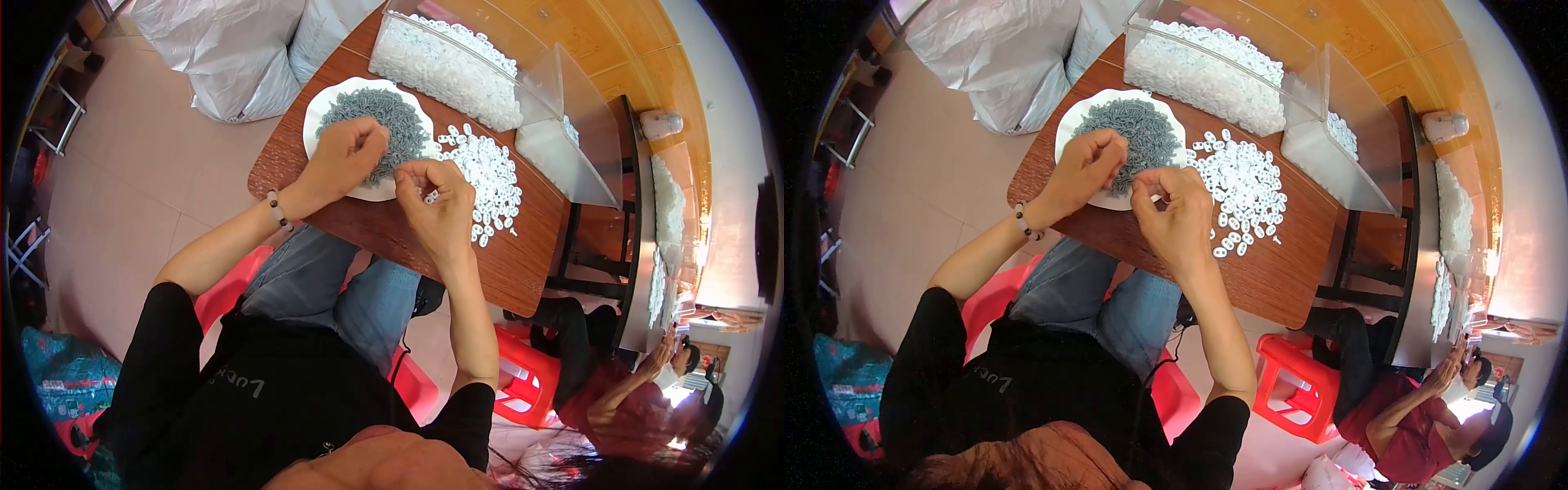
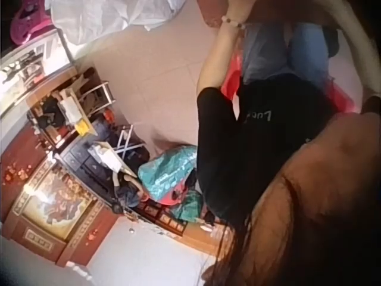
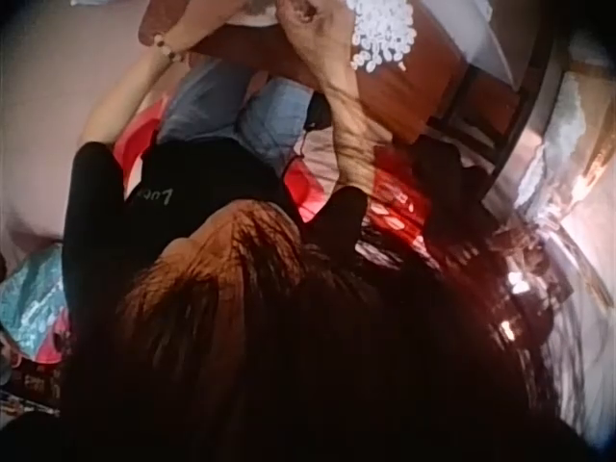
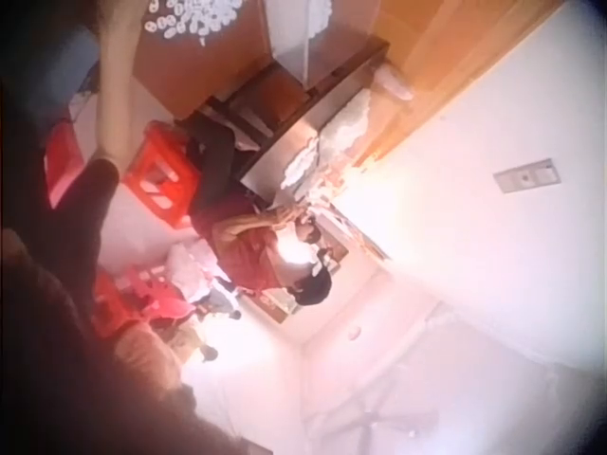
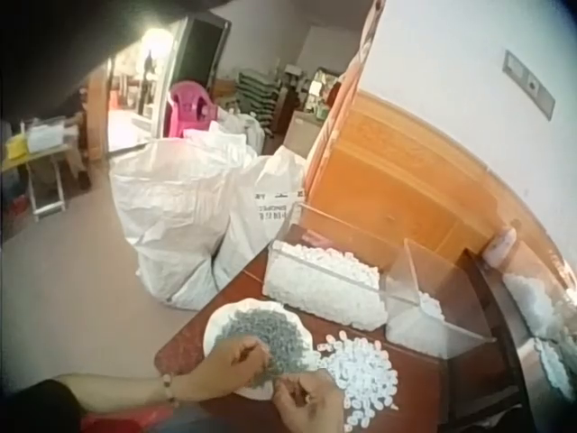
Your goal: Assembling small grey plastic inserts into white plastic rings by hand.
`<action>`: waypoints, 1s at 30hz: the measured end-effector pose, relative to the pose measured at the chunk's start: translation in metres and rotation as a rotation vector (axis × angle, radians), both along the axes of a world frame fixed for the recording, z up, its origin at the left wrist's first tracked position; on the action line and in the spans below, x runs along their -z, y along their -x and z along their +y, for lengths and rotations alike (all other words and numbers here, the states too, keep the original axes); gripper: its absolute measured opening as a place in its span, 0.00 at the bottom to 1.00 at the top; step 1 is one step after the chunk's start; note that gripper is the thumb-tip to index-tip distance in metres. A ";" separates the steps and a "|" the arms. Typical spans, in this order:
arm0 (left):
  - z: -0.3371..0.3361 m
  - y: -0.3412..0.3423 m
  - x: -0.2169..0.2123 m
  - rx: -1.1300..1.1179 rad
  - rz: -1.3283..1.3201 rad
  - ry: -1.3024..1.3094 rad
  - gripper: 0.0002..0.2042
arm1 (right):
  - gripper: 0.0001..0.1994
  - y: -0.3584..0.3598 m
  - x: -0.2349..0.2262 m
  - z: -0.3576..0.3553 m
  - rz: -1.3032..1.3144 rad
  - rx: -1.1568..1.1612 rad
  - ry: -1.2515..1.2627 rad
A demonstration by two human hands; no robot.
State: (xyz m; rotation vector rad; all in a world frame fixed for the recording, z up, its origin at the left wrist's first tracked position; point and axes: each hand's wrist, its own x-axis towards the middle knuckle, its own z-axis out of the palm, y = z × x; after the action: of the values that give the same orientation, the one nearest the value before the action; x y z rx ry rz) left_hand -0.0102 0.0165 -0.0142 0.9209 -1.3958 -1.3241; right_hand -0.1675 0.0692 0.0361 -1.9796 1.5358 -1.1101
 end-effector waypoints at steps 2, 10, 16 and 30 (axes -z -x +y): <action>0.000 -0.008 -0.006 0.047 -0.005 -0.119 0.10 | 0.04 0.006 0.007 -0.007 0.029 0.022 0.011; 0.016 -0.018 -0.018 0.039 -0.030 -0.047 0.09 | 0.10 0.012 0.020 -0.018 0.173 0.040 -0.044; 0.048 -0.003 -0.023 0.195 -0.049 -0.124 0.08 | 0.10 0.027 0.004 0.017 -0.521 0.062 -0.479; 0.082 0.047 -0.020 0.467 -0.089 -0.165 0.08 | 0.06 0.061 0.018 0.098 -0.767 0.248 -0.405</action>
State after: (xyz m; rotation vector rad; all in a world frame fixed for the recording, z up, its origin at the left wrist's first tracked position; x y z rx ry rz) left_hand -0.0576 0.0985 0.0059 0.7935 -1.6550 -1.7858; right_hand -0.2283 0.1669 0.0178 -0.9427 1.4260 -1.3116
